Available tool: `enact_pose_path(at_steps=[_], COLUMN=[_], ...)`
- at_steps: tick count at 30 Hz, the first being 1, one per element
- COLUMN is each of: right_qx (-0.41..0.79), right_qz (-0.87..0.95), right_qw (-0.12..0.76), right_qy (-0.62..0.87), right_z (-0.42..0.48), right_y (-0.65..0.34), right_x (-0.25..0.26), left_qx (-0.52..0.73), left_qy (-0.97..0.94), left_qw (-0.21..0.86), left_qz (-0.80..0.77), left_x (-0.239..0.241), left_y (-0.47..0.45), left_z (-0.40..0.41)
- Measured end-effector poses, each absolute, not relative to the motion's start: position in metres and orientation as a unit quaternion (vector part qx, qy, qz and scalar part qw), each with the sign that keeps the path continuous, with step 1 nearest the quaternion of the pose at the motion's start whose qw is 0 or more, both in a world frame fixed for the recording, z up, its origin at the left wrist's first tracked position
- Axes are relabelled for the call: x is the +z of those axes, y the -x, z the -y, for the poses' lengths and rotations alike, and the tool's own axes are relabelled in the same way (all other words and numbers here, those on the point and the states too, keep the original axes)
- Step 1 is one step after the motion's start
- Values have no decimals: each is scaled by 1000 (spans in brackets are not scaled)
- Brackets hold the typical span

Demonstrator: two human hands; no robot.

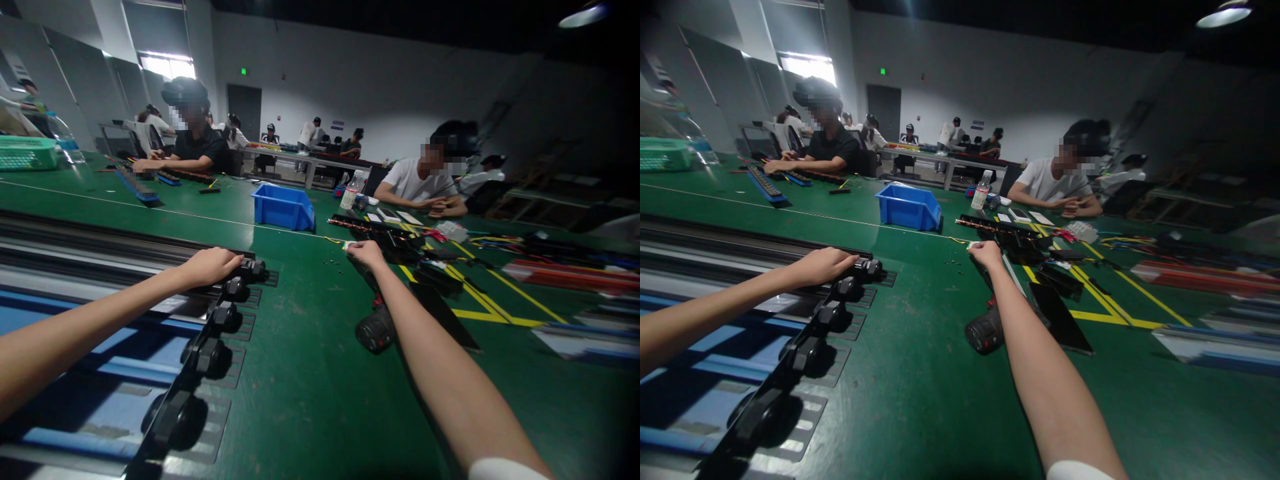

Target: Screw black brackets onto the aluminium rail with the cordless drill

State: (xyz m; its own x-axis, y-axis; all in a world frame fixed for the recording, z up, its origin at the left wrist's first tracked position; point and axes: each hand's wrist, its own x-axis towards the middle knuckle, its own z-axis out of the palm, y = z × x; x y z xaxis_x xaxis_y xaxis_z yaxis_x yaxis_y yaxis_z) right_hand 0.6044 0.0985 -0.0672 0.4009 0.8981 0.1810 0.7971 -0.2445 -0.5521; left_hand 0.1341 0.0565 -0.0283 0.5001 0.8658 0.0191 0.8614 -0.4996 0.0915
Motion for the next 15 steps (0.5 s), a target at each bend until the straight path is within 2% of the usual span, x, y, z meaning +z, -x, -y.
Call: enact_pose_path(at_steps=[15], right_qx=[102], right_qz=[563], right_qw=[279], right_qy=[772], right_z=[-100], right_y=[-606], right_x=[-68], left_qx=[27], left_qy=[-861], left_qw=[42], left_qz=[-506], left_x=[-26], left_y=[-136], left_z=[-55])
